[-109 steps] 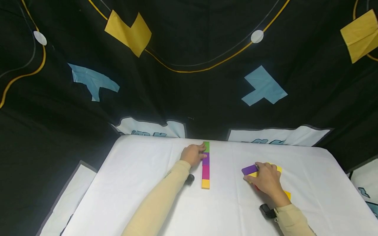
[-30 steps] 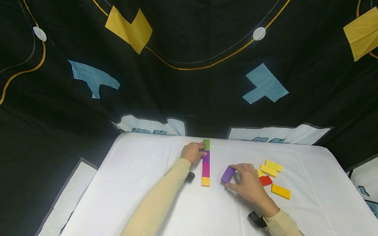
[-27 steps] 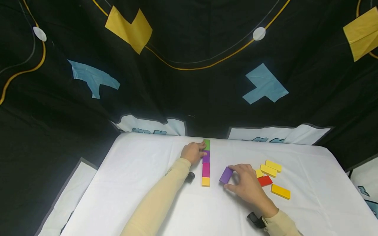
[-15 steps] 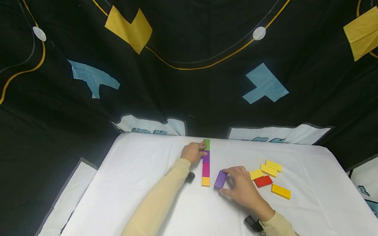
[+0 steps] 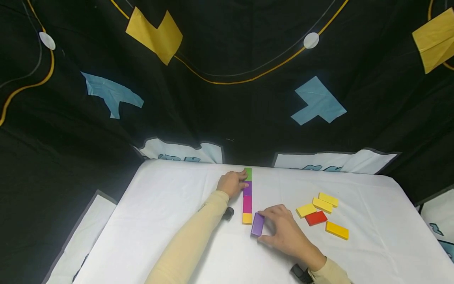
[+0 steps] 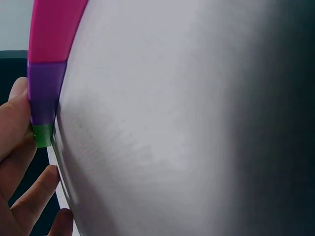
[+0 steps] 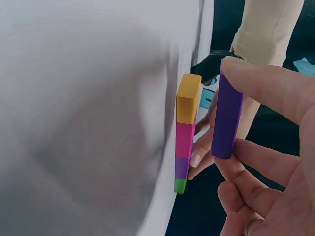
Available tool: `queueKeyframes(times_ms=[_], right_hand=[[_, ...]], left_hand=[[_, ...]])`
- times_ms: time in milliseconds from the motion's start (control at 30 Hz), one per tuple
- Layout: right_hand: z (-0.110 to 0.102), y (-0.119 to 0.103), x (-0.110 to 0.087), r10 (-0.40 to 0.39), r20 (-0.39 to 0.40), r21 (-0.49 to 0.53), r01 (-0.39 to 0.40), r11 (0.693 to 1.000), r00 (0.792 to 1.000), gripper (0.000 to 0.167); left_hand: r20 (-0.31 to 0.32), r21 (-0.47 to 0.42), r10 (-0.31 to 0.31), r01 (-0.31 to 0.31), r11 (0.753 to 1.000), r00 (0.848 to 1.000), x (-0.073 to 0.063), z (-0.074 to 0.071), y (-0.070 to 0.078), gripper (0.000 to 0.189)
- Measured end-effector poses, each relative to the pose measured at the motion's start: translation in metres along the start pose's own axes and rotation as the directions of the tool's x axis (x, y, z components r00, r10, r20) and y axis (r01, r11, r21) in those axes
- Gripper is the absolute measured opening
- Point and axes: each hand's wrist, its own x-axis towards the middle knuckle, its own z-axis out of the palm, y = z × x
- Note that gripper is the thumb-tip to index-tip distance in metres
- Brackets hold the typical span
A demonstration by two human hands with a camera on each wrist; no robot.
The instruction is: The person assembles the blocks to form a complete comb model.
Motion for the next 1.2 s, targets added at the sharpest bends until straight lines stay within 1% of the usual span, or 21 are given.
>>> queueKeyframes(times_ms=[300,533,700,900,1100,1200], right_hand=[[0.003,-0.004,0.0,-0.074,0.036,-0.007,0.074,0.997,0.997,0.062],[0.006,-0.008,-0.002,-0.085,0.04,-0.001,0.085,0.996,0.996,0.061],[0.009,-0.012,-0.002,-0.091,0.074,-0.019,0.093,0.995,0.993,0.061],[0.007,-0.015,-0.001,-0.095,0.108,-0.054,0.101,0.993,0.99,0.062],[0.008,-0.017,-0.003,-0.09,0.137,-0.048,0.098,0.994,0.986,0.061],[0.01,-0.017,-0.003,-0.099,0.145,-0.058,0.108,0.992,0.985,0.062]], left_hand=[[0.007,0.024,0.007,-0.007,1.0,1.0,0.0,0.0,0.0,0.048],[0.004,0.029,0.009,-0.009,1.0,1.0,0.0,-0.001,0.0,0.048],[0.001,0.022,0.015,-0.015,1.0,1.0,0.0,-0.001,0.0,0.047],[-0.016,0.013,0.021,-0.021,1.0,1.0,0.002,0.001,-0.003,0.045],[-0.014,0.019,0.02,-0.02,1.0,1.0,0.0,0.002,-0.003,0.045],[-0.02,0.019,0.024,-0.024,1.0,1.0,0.0,0.002,-0.002,0.045]])
